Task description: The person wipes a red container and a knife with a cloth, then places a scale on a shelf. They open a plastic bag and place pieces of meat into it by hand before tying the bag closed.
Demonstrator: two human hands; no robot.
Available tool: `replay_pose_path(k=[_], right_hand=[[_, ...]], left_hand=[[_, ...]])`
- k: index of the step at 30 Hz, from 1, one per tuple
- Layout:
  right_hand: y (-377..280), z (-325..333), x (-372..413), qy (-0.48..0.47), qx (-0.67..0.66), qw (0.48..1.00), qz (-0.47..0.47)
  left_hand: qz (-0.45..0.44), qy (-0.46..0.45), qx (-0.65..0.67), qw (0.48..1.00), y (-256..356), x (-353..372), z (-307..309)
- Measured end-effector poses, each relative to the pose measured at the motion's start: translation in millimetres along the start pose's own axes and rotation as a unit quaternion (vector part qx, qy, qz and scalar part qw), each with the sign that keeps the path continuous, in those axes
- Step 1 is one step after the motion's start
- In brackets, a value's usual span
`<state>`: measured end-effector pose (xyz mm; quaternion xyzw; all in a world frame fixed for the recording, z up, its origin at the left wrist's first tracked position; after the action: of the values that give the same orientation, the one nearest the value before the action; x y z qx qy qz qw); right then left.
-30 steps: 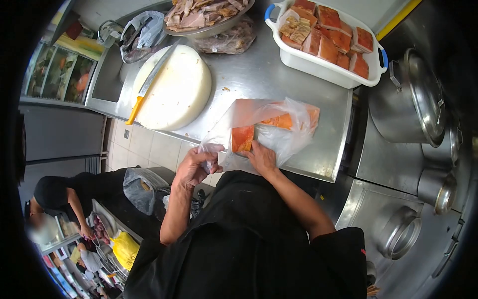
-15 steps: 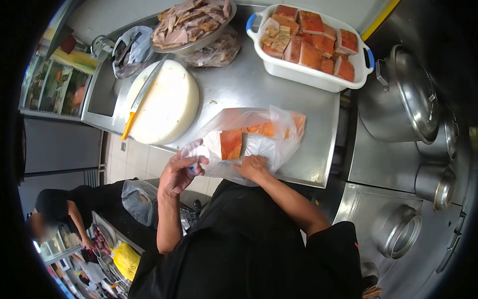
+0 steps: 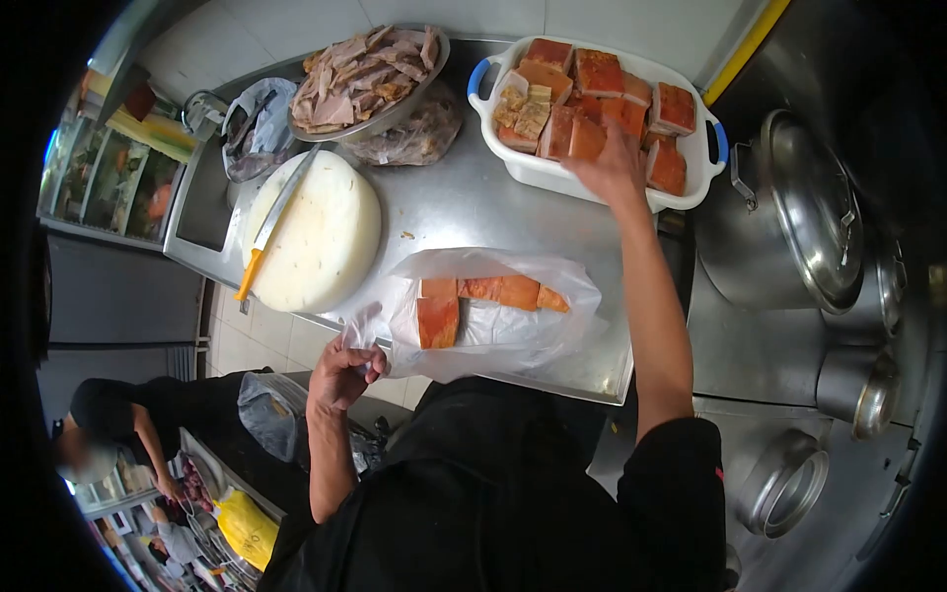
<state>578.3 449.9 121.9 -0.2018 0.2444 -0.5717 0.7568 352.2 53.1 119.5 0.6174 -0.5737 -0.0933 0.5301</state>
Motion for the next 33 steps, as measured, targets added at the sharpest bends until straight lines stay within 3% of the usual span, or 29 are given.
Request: replay_pose_path(k=[4,8,11,14,15,16,17,18,19,23,24,25,27,28,30,32,33], right_hand=[[11,-24,-52,-0.186,-0.019,0.979,-0.078],[23,-29,-65,-0.228,-0.057,0.971,-0.041],[36,-35,-74,-0.216,-0.135,0.965,-0.06],[46,-39,-78,-0.158,-0.173,0.963,-0.136],[50,-41,-78,-0.126,-0.227,0.959,-0.114],[39,-25,-69,-0.116,-0.291,0.936,-0.163],[51,-27,-72,-0.089,-0.42,0.877,-0.215],[56,-19,-75,-0.095,-0.545,0.816,-0.167],[46,5,-65,-0.081,-0.564,0.809,-0.144],[-16,76,23,-0.24,-0.523,0.818,0.017],[-29,70,53,-0.288,-0.532,0.795,0.053],[-48,61,85,-0.379,-0.536,0.754,0.026],[-61,14,139,-0.459,-0.486,0.744,0.004],[-53,-25,162,-0.481,-0.438,0.759,-0.026],[-50,-82,199,-0.392,-0.331,0.858,-0.032],[-44,-111,223,-0.275,-0.194,0.939,0.063],[-37,-124,237,-0.241,-0.177,0.953,0.051]], left_hand=[[-0.013,0.011,0.027,0.999,1,3,-2],[-0.017,0.027,0.054,0.998,-6,2,1],[-0.019,0.032,0.061,0.997,-6,1,0],[-0.025,0.044,0.067,0.996,-5,1,4],[-0.023,0.045,0.061,0.997,-6,2,5],[-0.022,0.047,0.055,0.997,-7,1,5],[-0.021,0.051,0.048,0.997,-7,1,7],[-0.021,0.051,0.04,0.998,-5,2,6],[-0.02,0.052,0.034,0.998,-3,3,4],[-0.015,0.036,0.033,0.999,-2,1,-2],[-0.012,0.028,0.031,0.999,-1,0,-3],[-0.006,0.026,0.031,0.999,-1,-2,-3],[0.002,0.012,0.018,1.0,2,-4,-6],[0.005,0.006,0.013,1.0,2,-3,-8],[0.017,-0.005,-0.006,1.0,3,0,-12],[0.027,-0.015,-0.021,0.999,4,4,-14],[0.031,-0.018,-0.026,0.999,3,7,-14]])
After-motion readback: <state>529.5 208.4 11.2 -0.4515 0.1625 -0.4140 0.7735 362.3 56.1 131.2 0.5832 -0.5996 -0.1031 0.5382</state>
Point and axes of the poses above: each hand's wrist, its own x-axis away from the middle knuckle, its own z-axis out of the back of the hand, y = z × x, the point moved 3 cm from there along -x, towards the middle knuckle, and after that the axes turned 2 degrees about -z, right-handed, at the moved point
